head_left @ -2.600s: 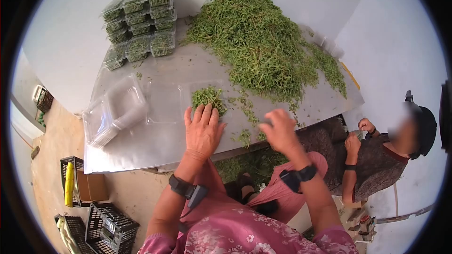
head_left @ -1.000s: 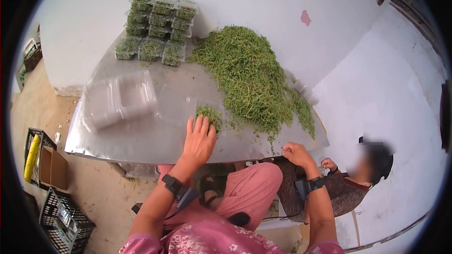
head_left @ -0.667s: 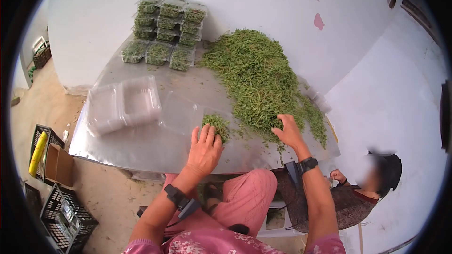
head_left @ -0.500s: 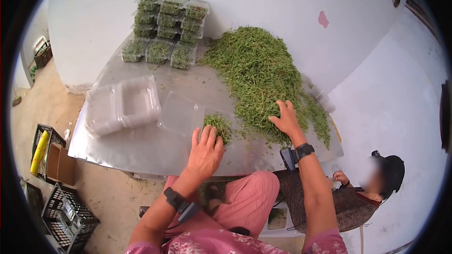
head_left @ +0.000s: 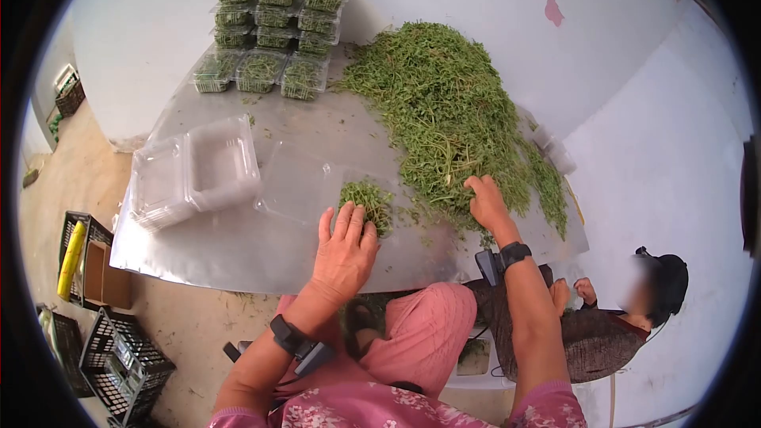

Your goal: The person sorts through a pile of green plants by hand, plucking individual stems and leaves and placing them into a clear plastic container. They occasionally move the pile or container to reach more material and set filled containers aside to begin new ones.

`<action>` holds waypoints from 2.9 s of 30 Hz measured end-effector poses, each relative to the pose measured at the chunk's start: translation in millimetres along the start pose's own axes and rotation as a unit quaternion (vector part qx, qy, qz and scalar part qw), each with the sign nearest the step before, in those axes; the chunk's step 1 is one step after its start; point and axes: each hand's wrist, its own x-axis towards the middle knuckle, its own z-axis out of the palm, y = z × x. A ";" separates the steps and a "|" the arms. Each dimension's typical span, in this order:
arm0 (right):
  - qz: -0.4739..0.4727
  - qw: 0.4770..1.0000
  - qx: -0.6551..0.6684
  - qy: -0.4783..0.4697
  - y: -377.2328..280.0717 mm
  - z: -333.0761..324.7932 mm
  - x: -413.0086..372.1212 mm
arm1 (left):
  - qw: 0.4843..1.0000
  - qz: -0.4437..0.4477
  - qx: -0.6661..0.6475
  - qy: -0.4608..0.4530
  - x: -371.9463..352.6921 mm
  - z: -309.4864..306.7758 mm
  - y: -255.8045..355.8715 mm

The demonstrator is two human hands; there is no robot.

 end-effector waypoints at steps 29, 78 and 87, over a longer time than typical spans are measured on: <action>0.010 0.989 0.142 -0.047 -16.4 -61.2 -62.0 | 0.885 0.428 -0.171 -0.065 17.8 16.8 16.7; -0.171 0.973 0.152 0.031 -193.1 -88.2 -4.8 | 0.833 -0.134 -0.518 -0.138 86.9 -38.7 -45.3; 0.003 0.948 0.313 0.053 -208.6 -52.5 2.2 | 0.746 -0.219 -0.612 -0.149 89.6 -23.9 -59.8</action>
